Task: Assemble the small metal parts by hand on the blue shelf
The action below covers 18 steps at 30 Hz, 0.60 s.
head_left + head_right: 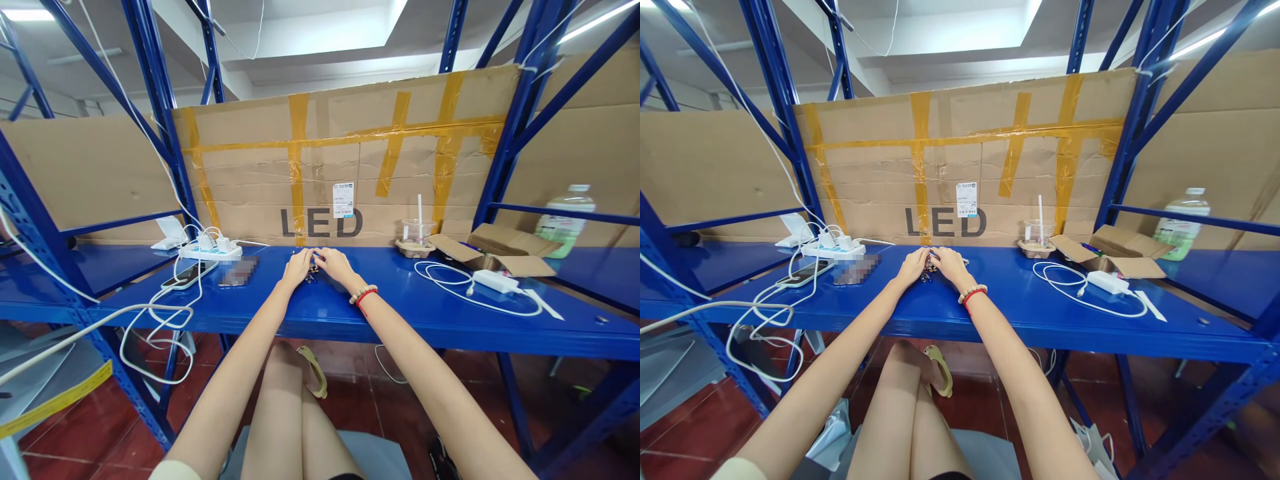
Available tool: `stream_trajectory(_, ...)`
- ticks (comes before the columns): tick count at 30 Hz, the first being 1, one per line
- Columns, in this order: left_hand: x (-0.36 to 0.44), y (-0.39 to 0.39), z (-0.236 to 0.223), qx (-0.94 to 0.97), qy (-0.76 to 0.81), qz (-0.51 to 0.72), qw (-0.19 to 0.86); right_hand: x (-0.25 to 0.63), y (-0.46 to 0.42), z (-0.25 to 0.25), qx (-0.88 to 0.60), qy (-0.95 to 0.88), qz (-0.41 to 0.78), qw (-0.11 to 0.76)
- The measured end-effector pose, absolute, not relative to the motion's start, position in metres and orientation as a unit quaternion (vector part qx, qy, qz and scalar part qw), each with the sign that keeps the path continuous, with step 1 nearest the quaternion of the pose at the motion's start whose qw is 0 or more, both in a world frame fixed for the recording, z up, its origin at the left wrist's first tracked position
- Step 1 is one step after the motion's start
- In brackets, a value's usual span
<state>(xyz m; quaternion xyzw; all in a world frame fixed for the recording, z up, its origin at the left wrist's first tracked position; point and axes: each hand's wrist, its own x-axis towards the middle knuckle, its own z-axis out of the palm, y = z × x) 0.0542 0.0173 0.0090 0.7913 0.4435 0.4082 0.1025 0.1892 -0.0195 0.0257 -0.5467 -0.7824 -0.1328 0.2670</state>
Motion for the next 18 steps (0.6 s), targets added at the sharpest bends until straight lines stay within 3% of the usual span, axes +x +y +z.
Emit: stream_trajectory(18, 0.0581, 0.0196, 0.0099, 0.778, 0.381, 0.477, 0.15, 0.1883, -0.0183, 0.0261, -0.526, -0.766, -0.159, 0.334)
